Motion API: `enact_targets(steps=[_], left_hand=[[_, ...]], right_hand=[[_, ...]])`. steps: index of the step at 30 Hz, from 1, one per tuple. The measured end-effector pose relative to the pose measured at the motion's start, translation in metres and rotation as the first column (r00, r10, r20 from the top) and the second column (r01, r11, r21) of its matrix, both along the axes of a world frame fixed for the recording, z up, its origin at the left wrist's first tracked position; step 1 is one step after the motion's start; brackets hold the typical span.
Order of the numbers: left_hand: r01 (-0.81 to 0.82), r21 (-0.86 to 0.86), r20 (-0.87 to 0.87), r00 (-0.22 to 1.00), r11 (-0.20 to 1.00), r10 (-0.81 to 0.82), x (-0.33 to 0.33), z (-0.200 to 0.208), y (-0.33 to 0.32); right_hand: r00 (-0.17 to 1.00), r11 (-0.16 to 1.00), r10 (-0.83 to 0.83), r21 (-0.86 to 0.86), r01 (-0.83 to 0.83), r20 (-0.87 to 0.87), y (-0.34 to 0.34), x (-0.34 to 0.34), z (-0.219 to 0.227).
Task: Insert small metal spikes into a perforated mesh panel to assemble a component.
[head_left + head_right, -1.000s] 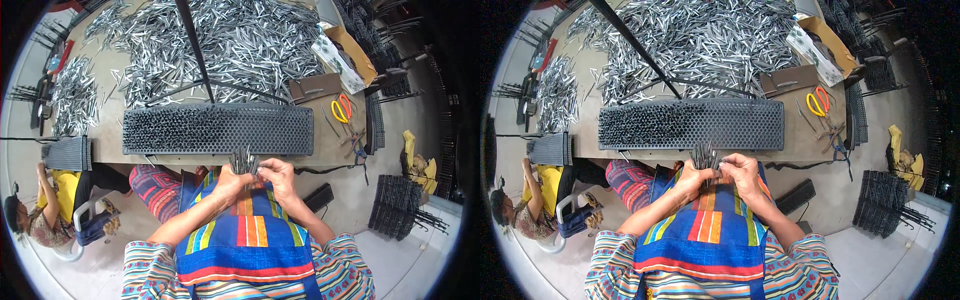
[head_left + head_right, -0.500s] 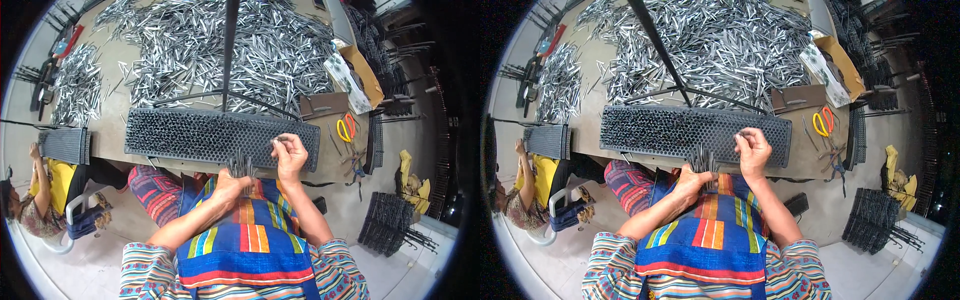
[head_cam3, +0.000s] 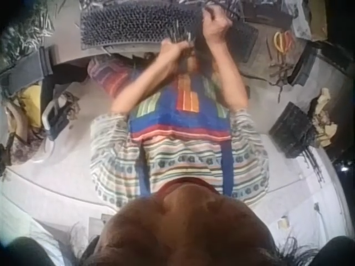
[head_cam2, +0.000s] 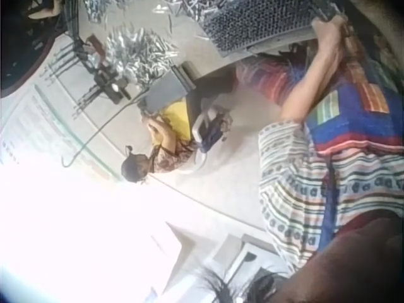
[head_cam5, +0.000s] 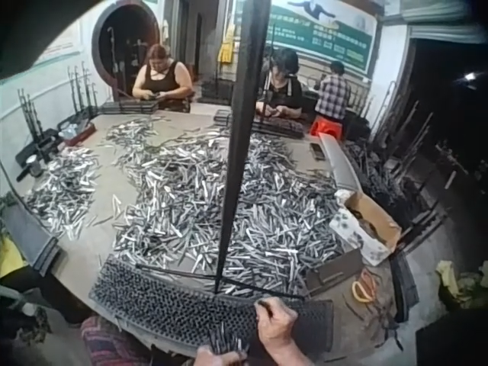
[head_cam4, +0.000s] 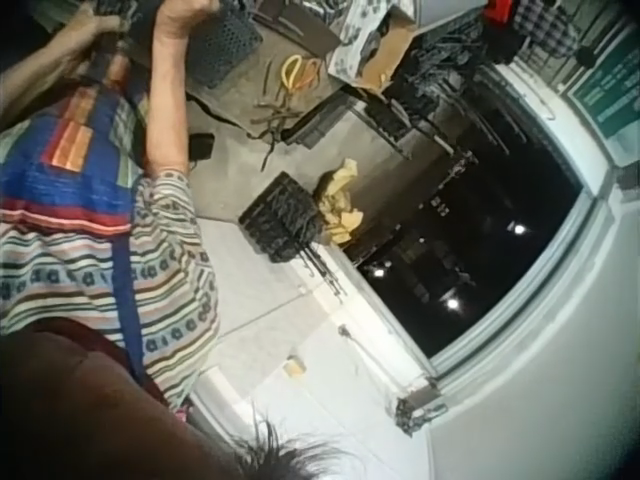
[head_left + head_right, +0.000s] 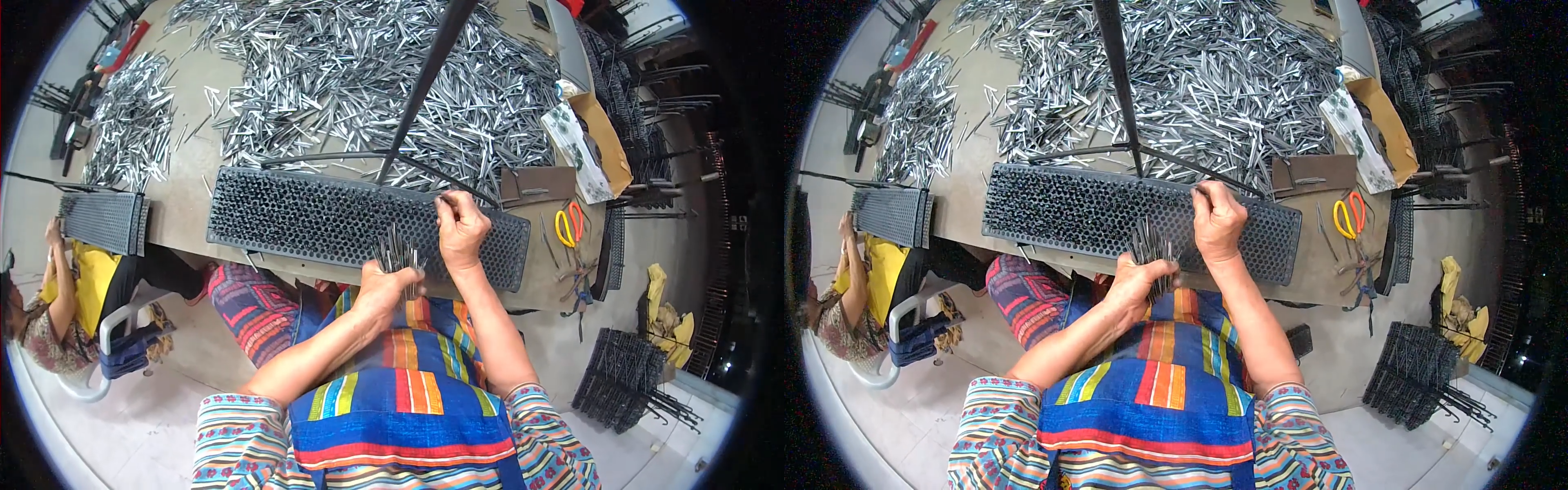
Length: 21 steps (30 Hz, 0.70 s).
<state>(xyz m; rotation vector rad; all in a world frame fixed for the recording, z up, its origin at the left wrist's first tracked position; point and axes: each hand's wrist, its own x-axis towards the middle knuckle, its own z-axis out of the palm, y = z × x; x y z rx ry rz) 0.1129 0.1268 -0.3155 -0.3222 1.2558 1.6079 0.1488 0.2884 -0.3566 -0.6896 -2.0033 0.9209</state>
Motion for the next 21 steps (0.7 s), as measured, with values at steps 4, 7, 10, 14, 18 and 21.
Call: enact_targets(steps=[4,7,10,14,18,21], left_hand=[[0.008,0.04,0.022,1.0,0.999,-0.008,-0.002,0.001,0.002],[0.025,0.022,0.029,0.999,0.999,-0.025,-0.003,0.002,0.003],[0.014,0.021,0.03,0.999,1.0,-0.014,-0.001,-0.001,0.005],[-0.059,0.049,0.066,0.996,0.997,0.056,-0.001,-0.003,0.007],[-0.064,0.095,0.111,0.992,0.993,0.054,-0.004,0.004,0.01],[-0.053,0.071,0.08,0.996,0.996,0.048,-0.002,0.012,0.013]], right_hand=[[1.0,0.986,0.013,0.164,-0.014,0.01,0.005,-0.003,0.006],[0.996,0.994,0.036,0.104,-0.045,0.088,0.001,-0.001,0.014],[0.98,0.949,0.031,0.303,-0.09,0.195,0.002,0.001,0.017],[0.981,0.984,0.136,-0.136,-0.118,0.138,-0.014,0.015,0.035],[0.877,0.745,0.476,-0.557,-0.367,0.06,-0.022,0.044,0.039],[0.949,0.632,0.31,-0.733,-0.252,-0.059,-0.025,0.048,0.027]])
